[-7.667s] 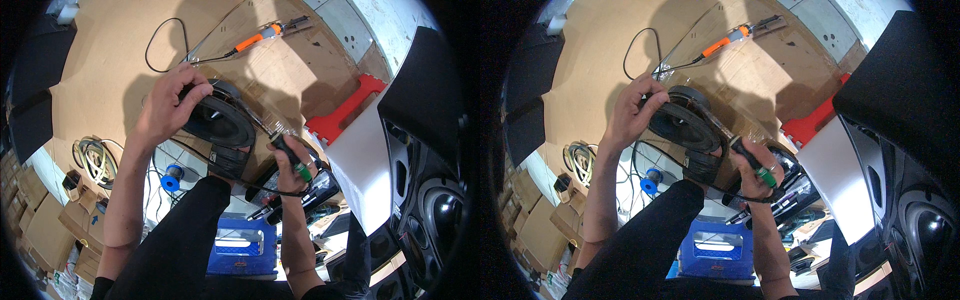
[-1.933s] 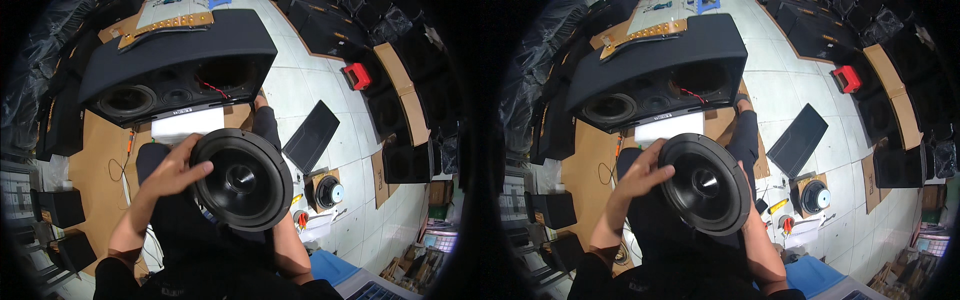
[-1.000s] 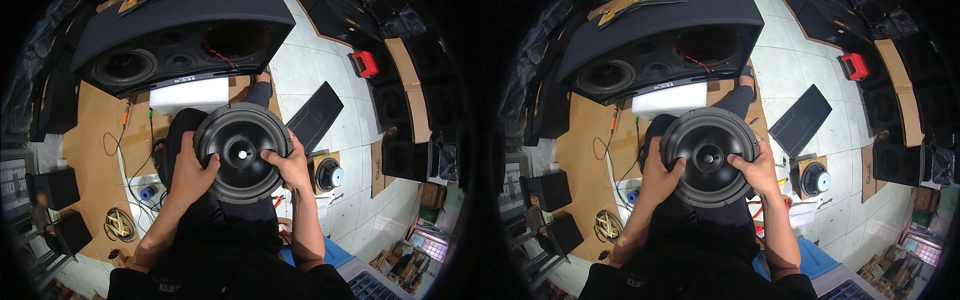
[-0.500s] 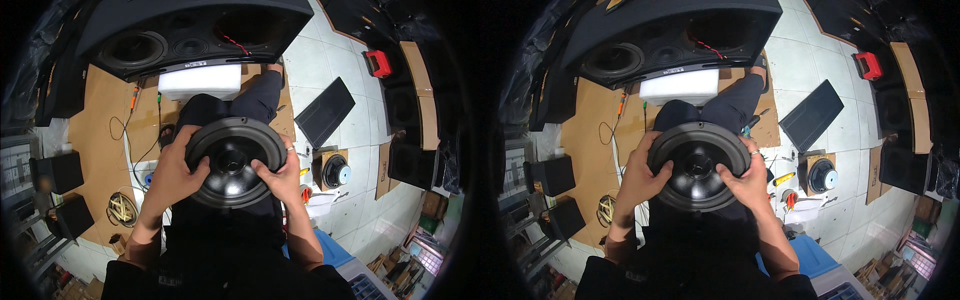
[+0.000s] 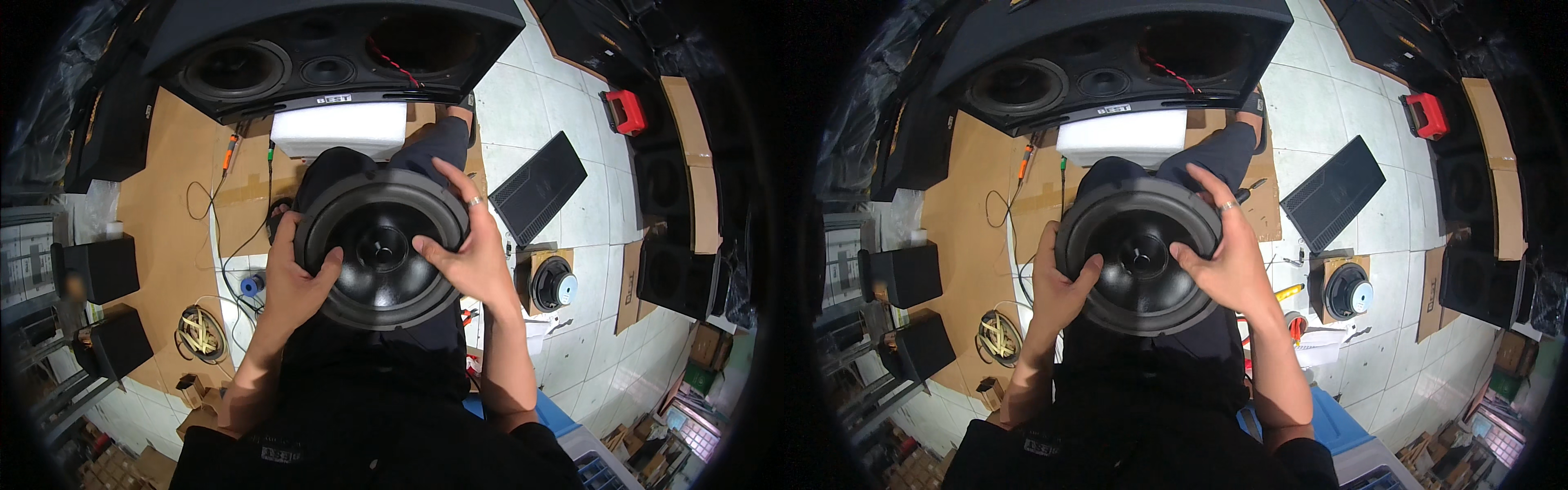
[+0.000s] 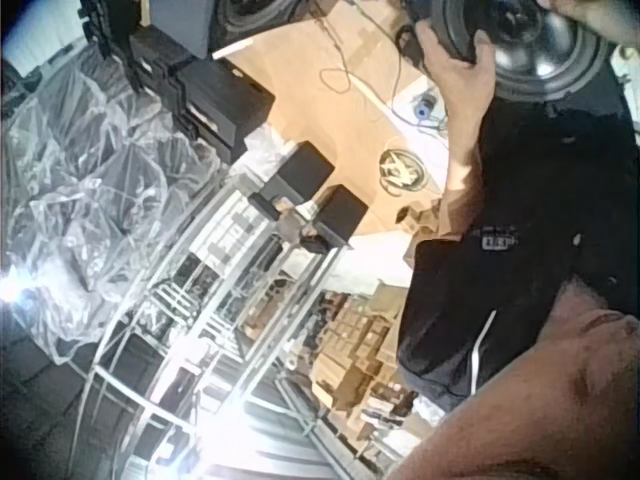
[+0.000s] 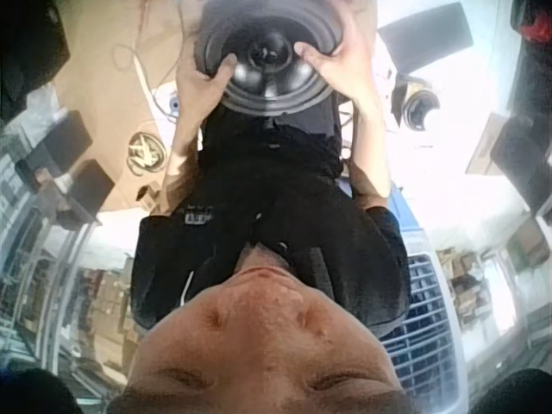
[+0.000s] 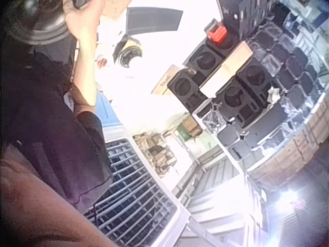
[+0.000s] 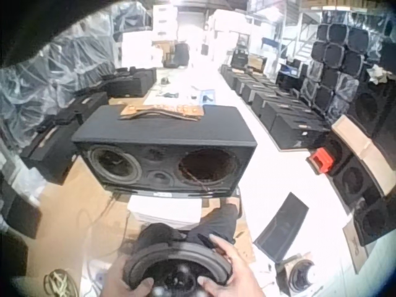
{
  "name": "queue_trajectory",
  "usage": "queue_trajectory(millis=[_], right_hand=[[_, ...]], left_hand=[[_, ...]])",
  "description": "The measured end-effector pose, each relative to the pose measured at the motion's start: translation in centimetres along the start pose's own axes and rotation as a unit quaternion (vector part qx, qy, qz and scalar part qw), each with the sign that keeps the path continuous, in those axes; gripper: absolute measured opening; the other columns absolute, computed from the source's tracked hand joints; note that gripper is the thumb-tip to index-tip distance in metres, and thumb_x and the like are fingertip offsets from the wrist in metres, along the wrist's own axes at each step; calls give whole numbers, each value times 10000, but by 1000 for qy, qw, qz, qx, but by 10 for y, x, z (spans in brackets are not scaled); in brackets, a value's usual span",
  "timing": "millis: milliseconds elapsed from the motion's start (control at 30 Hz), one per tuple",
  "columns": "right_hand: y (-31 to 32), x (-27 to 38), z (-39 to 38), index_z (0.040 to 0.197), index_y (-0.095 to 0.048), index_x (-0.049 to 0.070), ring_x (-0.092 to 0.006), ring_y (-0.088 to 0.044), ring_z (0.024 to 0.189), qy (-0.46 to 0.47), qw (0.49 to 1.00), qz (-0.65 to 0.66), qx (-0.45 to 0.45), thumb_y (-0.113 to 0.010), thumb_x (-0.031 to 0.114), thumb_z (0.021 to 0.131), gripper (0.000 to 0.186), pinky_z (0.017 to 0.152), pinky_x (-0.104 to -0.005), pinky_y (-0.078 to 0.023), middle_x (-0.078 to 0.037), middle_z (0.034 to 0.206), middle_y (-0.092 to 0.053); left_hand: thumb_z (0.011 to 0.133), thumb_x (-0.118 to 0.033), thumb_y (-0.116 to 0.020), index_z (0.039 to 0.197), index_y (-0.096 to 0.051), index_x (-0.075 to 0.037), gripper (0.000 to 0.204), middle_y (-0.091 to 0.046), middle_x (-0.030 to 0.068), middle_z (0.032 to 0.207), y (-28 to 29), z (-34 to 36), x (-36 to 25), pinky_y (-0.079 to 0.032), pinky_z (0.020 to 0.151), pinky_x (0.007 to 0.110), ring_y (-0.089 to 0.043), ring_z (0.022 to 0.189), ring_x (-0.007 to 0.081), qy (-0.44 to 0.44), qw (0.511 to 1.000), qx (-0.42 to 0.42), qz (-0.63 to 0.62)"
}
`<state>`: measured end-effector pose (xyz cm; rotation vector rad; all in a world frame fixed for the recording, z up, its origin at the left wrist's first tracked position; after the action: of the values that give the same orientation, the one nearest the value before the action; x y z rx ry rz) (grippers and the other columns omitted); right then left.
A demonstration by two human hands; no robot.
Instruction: The person is repairing a speaker by soldering wires to the speaker terminals and then securing the speaker into a speaker box using a power drill. The person handles the speaker, wires, soldering iron, and power drill during the process.
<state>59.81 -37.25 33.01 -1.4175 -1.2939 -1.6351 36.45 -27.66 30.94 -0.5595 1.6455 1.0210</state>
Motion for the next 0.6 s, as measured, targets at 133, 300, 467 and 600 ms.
queue_trajectory(millis=[133, 300, 467, 600], right_hand=[[4, 15, 24, 1536, -421, 130, -299, -554, 1291, 20, 999, -17, 47, -784, -60, 719, 914, 1119, -397, -431, -172, 1375, -569], [5, 0, 23, 1555, -373, 89, -292, -499, 1355, -12, 994, 92, 50, -827, -6, 739, 939, 1147, -394, -399, -195, 1410, -528], [-22, -30, -31, 1529, -375, 20, -255, -511, 1355, -58, 966, 241, -67, -836, 39, 785, 876, 1161, -378, -375, -175, 1435, -537], [-40, -21, -39, 1483, -421, 33, -216, -608, 1234, -87, 960, 244, -106, -796, -32, 784, 796, 1095, -350, -445, -133, 1327, -624]], left_hand=[[892, -118, -761, 1293, -546, 32, 479, -697, 117, 1099, 3, 12, -1, -510, 911, 309, -654, 994, 173, -18, 1000, -9, 16], [904, -305, -801, 1176, -646, 63, 484, -739, 154, 1046, 0, 40, -10, -513, 894, 323, -674, 1063, 195, 82, 994, 17, -77], [929, -303, -783, 1107, -700, 29, 385, -726, 75, 994, 1, 18, 23, -478, 896, 261, -627, 940, 145, 23, 985, -87, -148], [932, -227, -769, 1178, -670, 33, 371, -706, 72, 1035, -7, -11, 27, -470, 931, 279, -621, 953, 160, 47, 965, -159, -204]])
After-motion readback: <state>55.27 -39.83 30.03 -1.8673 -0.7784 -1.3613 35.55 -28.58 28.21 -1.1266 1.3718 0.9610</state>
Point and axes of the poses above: each hand's wrist, its own z-axis towards the middle knuckle, its own y-axis out of the back of the hand, x = y × z, the point moved 3 cm from there along z, towards the middle knuckle
